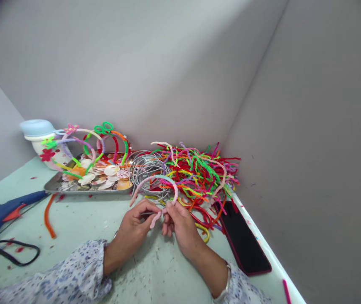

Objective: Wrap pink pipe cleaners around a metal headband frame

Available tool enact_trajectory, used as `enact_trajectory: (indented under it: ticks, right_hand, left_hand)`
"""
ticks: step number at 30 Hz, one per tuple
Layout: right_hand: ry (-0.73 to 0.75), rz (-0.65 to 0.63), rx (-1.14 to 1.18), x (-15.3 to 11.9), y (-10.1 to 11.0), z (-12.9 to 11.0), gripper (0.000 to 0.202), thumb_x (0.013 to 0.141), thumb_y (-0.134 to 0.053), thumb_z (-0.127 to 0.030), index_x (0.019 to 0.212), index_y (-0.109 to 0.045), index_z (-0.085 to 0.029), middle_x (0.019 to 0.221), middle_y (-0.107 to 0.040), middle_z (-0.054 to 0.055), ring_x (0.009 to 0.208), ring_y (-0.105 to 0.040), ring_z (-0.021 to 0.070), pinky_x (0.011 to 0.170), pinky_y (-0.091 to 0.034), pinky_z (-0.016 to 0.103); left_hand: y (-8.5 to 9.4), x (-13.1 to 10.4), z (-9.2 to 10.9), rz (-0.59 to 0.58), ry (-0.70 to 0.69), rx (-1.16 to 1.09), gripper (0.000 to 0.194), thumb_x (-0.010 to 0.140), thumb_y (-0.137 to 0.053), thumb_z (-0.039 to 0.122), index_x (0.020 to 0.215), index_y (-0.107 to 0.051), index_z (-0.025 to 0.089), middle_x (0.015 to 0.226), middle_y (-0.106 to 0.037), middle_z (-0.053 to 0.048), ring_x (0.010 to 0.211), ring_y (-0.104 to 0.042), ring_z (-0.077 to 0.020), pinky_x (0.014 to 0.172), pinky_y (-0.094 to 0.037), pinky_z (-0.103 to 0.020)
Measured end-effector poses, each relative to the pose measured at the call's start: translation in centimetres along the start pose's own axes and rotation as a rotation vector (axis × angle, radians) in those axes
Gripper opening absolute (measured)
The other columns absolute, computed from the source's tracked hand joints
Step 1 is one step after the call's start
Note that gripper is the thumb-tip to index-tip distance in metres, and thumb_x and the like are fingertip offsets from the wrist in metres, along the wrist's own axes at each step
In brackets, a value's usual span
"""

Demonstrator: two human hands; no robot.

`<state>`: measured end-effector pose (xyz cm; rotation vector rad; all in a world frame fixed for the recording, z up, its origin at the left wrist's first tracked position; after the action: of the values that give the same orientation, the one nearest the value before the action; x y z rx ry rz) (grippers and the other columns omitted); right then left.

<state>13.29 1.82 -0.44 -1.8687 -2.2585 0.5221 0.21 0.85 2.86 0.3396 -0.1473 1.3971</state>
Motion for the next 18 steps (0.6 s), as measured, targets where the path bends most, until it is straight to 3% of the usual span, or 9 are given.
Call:
enact_trajectory:
  ticks: [12, 18]
  right_hand:
    - [-0.01, -0.017, 0.009, 0.05, 0.12, 0.21, 0.031, 0.085, -0.053, -0.046, 0.076, -0.052, -0.016, 0.056, -0.049, -0.005, 0.039, -0.049, 0.006, 0.036, -0.032, 0.017]
    - [-0.003, 0.002, -0.006, 0.01, -0.02, -0.01, 0.032, 0.085, -0.053, -0.046, 0.074, -0.051, -0.016, 0.054, -0.049, -0.005, 0.039, -0.048, 0.0055, 0.036, -0.031, 0.016]
  left_hand:
    - [0.27, -0.07, 0.66, 0.011, -0.05, 0.086, 0.019, 0.079, -0.051, 0.007, 0.075, -0.066, 0.017, 0.075, -0.059, -0.001, 0.073, -0.057, -0.0125, 0.069, -0.042, -0.023]
    - [0.03, -0.11, 0.68, 0.018, -0.008, 0.013, 0.012, 0.082, -0.053, 0.015, 0.076, -0.064, 0.017, 0.073, -0.06, -0.001, 0.069, -0.057, -0.0122, 0.066, -0.044, -0.023]
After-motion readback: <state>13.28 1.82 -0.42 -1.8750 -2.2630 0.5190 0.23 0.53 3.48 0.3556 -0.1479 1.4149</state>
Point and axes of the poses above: each hand's wrist, its own x-axis towards the middle knuckle, its own y-axis out of the back of the hand, z = x × y, the point moved 3 cm from there along x, towards the middle knuckle
